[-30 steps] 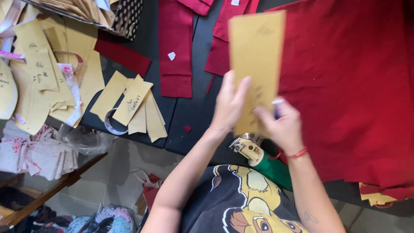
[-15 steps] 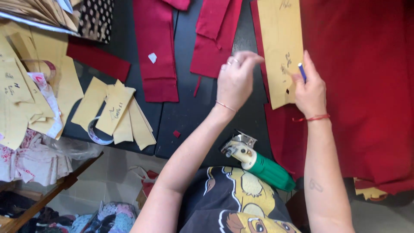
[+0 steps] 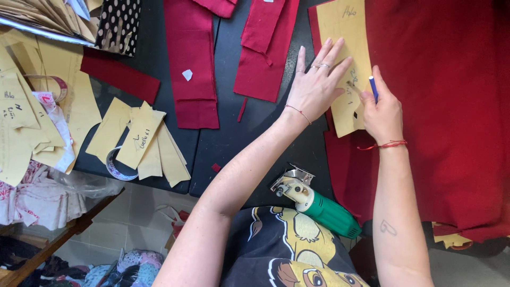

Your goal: Marking and cutting red fabric pieces using paper patterns, a pen, and an electric rotary cutter

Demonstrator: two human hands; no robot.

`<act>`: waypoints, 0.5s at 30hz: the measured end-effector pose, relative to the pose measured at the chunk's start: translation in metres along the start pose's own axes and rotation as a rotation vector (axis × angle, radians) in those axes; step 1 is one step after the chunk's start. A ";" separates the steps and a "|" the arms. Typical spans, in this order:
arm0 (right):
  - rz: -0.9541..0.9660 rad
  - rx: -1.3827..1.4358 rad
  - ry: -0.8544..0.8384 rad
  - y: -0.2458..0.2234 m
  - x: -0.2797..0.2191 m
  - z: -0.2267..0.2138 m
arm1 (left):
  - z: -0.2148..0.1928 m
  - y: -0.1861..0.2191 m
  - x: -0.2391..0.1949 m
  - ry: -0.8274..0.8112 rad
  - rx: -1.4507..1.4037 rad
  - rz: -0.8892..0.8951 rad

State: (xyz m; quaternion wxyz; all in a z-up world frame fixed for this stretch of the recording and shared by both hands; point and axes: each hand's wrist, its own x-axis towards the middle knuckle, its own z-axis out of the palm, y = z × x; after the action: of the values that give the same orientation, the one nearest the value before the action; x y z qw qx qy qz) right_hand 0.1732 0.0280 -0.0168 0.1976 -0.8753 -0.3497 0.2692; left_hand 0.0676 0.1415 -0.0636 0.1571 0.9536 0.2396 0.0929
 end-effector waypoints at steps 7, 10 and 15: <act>0.005 0.045 -0.004 -0.003 0.001 -0.008 | 0.000 0.002 0.003 0.013 0.040 -0.019; -0.155 0.121 0.487 0.012 -0.002 -0.011 | -0.003 0.004 0.005 -0.050 0.081 -0.041; 0.023 0.460 0.702 0.008 0.004 -0.036 | -0.008 0.009 0.012 -0.097 0.085 -0.046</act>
State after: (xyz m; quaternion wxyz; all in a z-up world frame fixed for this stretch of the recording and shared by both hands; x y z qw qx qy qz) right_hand 0.2019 0.0202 0.0057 0.4921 -0.8509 -0.1819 0.0279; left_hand 0.0799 0.1421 -0.0515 0.1301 0.9570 0.2572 0.0327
